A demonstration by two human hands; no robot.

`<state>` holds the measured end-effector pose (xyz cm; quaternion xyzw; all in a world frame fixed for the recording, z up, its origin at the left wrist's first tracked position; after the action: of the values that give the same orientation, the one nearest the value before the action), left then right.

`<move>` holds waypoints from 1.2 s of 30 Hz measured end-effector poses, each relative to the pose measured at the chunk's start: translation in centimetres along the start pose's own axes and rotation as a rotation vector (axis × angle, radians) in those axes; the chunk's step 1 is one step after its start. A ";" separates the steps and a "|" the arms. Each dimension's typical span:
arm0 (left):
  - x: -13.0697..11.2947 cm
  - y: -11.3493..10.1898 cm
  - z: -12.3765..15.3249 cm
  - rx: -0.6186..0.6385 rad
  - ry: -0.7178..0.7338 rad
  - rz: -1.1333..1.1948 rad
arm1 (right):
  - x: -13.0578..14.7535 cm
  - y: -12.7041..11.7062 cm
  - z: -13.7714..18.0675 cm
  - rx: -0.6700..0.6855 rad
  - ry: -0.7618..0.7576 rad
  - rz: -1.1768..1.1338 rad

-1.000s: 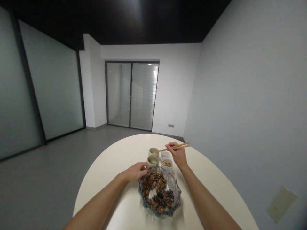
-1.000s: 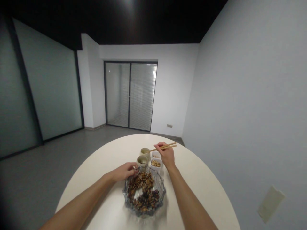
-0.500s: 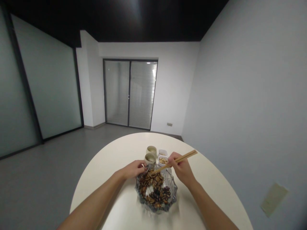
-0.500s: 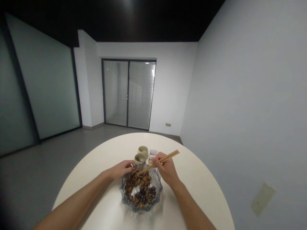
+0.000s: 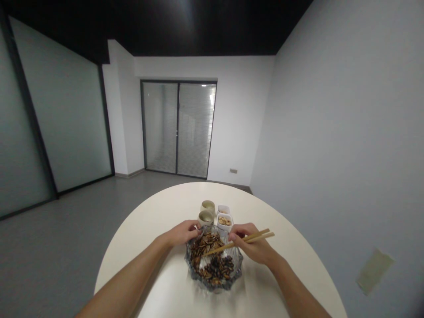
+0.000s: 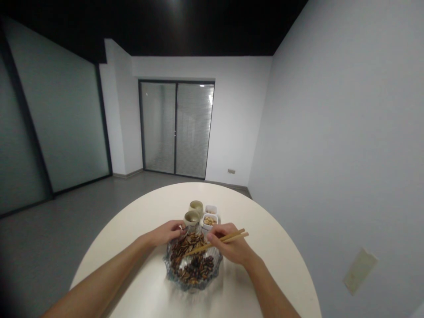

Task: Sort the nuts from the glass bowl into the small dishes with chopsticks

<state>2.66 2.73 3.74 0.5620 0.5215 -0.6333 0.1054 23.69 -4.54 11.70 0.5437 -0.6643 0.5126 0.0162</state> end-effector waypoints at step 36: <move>0.6 -0.1 0.0 -0.014 -0.053 -0.053 | -2.7 -2.6 0.7 -0.199 0.109 -0.100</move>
<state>2.35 3.00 3.35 0.5303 0.5379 -0.6467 0.1062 27.11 -2.85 11.53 0.5433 -0.6819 0.4716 0.1316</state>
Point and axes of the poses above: each hand's wrist, its own z-axis away from the middle knuckle, its own y-axis out of the palm, x = y × z, the point moved 6 cm from there along -z, towards the middle knuckle, and after that the axes turned 1 degree about -y, right-handed, at the moved point
